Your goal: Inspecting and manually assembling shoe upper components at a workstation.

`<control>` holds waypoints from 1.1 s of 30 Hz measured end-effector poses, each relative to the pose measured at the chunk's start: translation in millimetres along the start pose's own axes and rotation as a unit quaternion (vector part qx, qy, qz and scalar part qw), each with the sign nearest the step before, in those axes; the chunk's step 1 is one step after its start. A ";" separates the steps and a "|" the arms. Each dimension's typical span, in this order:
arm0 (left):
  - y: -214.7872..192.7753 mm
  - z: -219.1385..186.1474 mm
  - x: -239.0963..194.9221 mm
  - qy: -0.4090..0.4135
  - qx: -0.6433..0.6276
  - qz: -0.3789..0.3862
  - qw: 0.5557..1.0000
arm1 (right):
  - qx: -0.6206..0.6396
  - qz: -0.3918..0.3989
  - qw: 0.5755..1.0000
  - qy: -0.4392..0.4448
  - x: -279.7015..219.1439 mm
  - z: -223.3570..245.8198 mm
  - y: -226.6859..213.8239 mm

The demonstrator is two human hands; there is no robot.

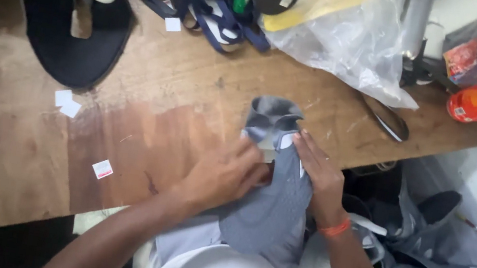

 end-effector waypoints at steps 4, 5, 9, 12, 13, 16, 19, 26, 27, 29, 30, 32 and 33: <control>2.6 11.0 18.8 -0.156 0.116 -0.113 0.974 | 0.004 -0.009 1.000 -0.009 -4.4 17.1 -4.9; 4.2 18.1 23.2 -0.188 0.157 -0.093 0.965 | -0.001 -0.006 1.000 -0.021 -6.0 22.3 -5.0; -3.9 57.1 37.6 -0.341 0.222 0.033 0.913 | -0.007 0.003 0.999 -0.053 1.1 26.6 -9.5; -31.7 90.2 23.3 -0.340 -0.066 0.081 0.935 | 0.017 -0.008 1.000 -0.024 -7.6 12.5 -25.8; -39.8 86.9 21.3 -0.339 -0.065 0.083 0.935 | 0.017 -0.009 1.000 -0.022 -6.0 12.8 -29.7; -56.8 68.5 20.7 -0.301 -0.145 0.092 0.938 | 0.056 0.006 0.998 -0.016 0.9 19.2 -40.2; -76.5 32.4 37.0 -0.078 0.035 0.019 0.996 | 0.104 0.052 0.992 -0.049 14.1 30.8 -45.4; -88.7 27.0 51.6 -0.017 -0.199 0.199 0.959 | 0.096 0.070 0.991 -0.069 25.0 32.9 -52.2; -88.4 28.4 52.1 0.014 -0.142 0.172 0.975 | 0.092 0.071 0.990 -0.076 27.9 34.7 -54.4; -93.6 28.1 57.1 -0.091 -0.109 0.168 0.976 | 0.096 0.079 0.989 -0.086 28.9 34.9 -55.3; -97.5 29.7 57.8 -0.195 -0.074 0.163 0.964 | 0.101 0.086 0.986 -0.097 30.4 35.4 -55.2; -100.1 37.2 57.0 -0.194 -0.070 0.120 0.971 | 0.106 0.096 0.984 -0.102 34.1 41.0 -55.4; -102.0 40.9 56.6 -0.190 -0.066 0.080 0.976 | 0.111 0.105 0.983 -0.103 35.9 43.7 -55.6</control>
Point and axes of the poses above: each hand's wrist, its own x-axis towards the middle knuckle, its own y-axis out of the palm, z = x × y, the point moved 2 cm from there along x, towards the middle knuckle, and after that the axes turned 8 degrees about z, right-handed, at the moved point
